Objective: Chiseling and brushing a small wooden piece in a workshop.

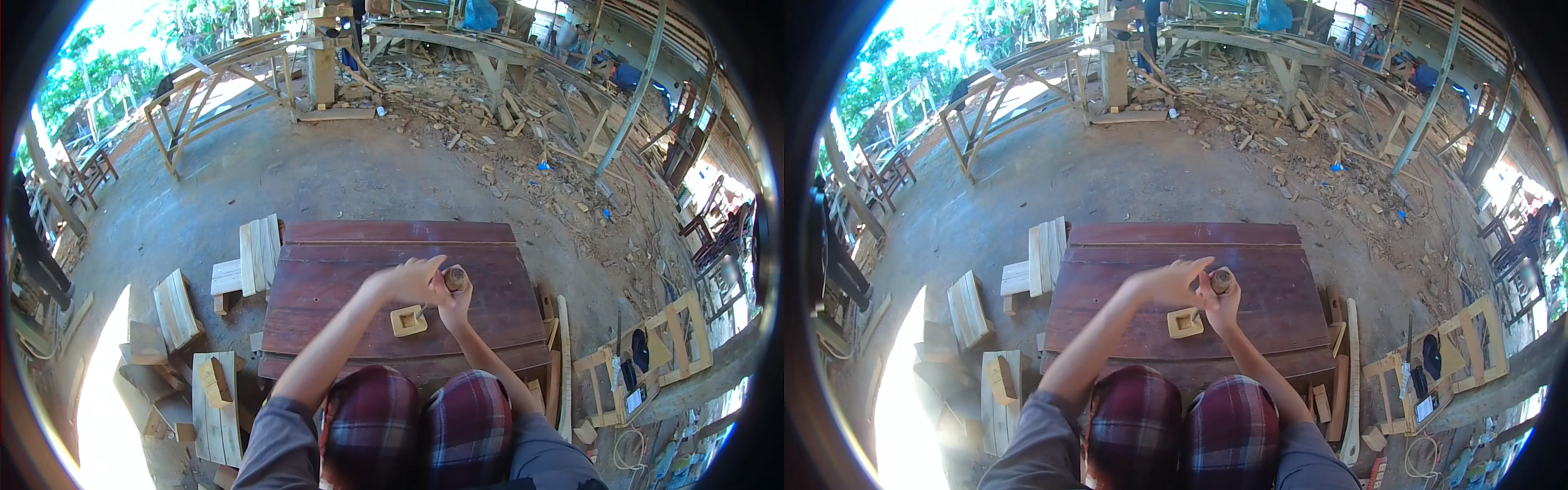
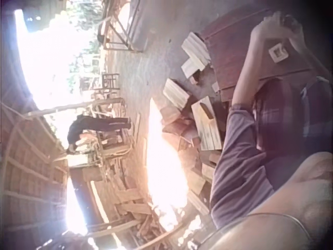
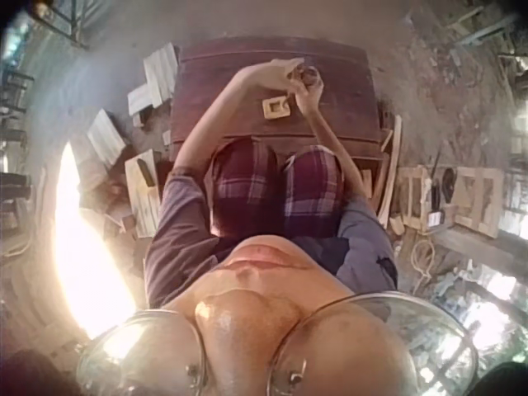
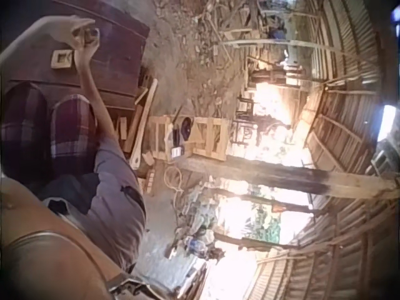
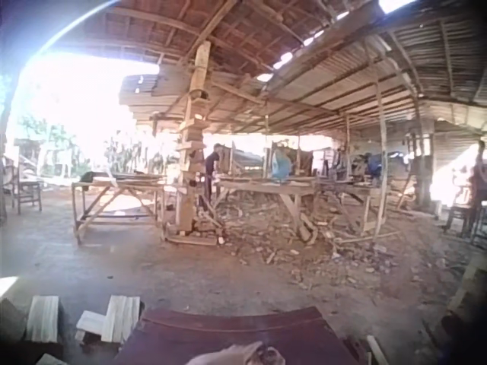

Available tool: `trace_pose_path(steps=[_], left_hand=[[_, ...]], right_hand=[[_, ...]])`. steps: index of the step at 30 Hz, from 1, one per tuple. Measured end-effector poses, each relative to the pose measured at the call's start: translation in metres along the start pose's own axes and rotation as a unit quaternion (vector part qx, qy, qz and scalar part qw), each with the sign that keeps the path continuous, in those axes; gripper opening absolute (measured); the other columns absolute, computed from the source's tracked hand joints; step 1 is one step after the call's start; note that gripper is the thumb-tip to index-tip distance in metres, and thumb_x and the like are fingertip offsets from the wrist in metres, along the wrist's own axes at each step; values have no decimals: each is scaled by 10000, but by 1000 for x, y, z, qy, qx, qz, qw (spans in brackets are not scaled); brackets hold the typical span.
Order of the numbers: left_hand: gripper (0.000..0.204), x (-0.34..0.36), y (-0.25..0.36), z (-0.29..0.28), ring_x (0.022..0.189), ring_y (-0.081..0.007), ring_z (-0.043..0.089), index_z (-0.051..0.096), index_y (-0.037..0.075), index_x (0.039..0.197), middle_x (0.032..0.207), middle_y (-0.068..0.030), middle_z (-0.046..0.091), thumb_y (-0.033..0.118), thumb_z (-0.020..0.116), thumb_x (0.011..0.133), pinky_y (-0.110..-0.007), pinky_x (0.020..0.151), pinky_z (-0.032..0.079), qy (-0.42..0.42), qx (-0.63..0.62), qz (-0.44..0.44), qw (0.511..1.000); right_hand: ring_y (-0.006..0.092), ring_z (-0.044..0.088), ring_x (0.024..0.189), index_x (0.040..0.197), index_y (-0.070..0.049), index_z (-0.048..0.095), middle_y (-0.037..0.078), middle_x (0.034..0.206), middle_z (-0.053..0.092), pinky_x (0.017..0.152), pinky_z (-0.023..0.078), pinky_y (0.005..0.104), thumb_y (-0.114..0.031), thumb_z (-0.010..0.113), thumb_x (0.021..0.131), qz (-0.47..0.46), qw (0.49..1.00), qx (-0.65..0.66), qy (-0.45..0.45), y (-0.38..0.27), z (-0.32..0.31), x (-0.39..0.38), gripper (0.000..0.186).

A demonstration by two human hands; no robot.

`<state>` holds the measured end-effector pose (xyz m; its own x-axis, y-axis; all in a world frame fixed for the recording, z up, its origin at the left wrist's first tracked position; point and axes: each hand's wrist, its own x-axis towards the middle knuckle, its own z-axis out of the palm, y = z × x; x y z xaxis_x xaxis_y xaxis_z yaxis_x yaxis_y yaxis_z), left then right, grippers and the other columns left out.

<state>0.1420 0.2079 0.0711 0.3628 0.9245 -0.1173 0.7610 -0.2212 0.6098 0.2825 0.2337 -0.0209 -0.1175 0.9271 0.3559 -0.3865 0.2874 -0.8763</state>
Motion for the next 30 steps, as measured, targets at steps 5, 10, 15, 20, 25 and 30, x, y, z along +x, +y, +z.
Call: trace_pose_path(steps=[5,10,15,20,25,30], left_hand=[[695,65,41,-108,1227,-313,521,475,60,1364,1353,-193,515,306,664,742,-380,1002,427,-113,92,-134,980],[562,51,-22,-18,1175,-323,561,488,37,1334,1262,-176,592,-36,528,777,-384,974,454,267,-38,-111,957],[594,9,-33,102,1197,-235,542,458,23,1351,1250,-155,585,-117,538,779,-313,983,429,291,-342,-10,894],[736,17,-30,108,1159,-179,531,357,36,1420,1290,-101,532,-62,651,753,-319,991,419,215,-442,107,864],[519,29,-36,117,1050,-175,592,522,18,1261,1156,-74,621,-22,655,760,-317,912,457,201,-411,40,888],[235,40,-8,126,802,-307,694,648,11,964,806,-191,683,192,593,826,-386,691,512,453,-345,-11,822]], right_hand=[[27,493,534,757,-70,528,-38,613,539,511,400,194,-105,658,901,-15,996,-90,-25,-7,15,2,197],[-5,394,558,734,-78,531,-80,613,471,498,338,195,-100,661,900,-14,992,-124,-18,-8,14,-2,212],[89,513,618,758,-57,538,-7,676,540,578,423,256,-115,714,849,-96,976,-194,-12,4,10,-2,206],[244,554,921,903,-37,560,85,946,584,788,443,355,-168,778,774,-125,957,-259,47,4,-3,7,285],[239,495,1105,998,-78,593,61,1069,592,941,340,387,-263,813,740,-107,923,-370,-3,-11,-4,4,386],[236,488,1159,1020,-93,609,46,1051,623,952,324,401,-316,845,682,-141,899,-414,-12,-15,-2,0,469]])
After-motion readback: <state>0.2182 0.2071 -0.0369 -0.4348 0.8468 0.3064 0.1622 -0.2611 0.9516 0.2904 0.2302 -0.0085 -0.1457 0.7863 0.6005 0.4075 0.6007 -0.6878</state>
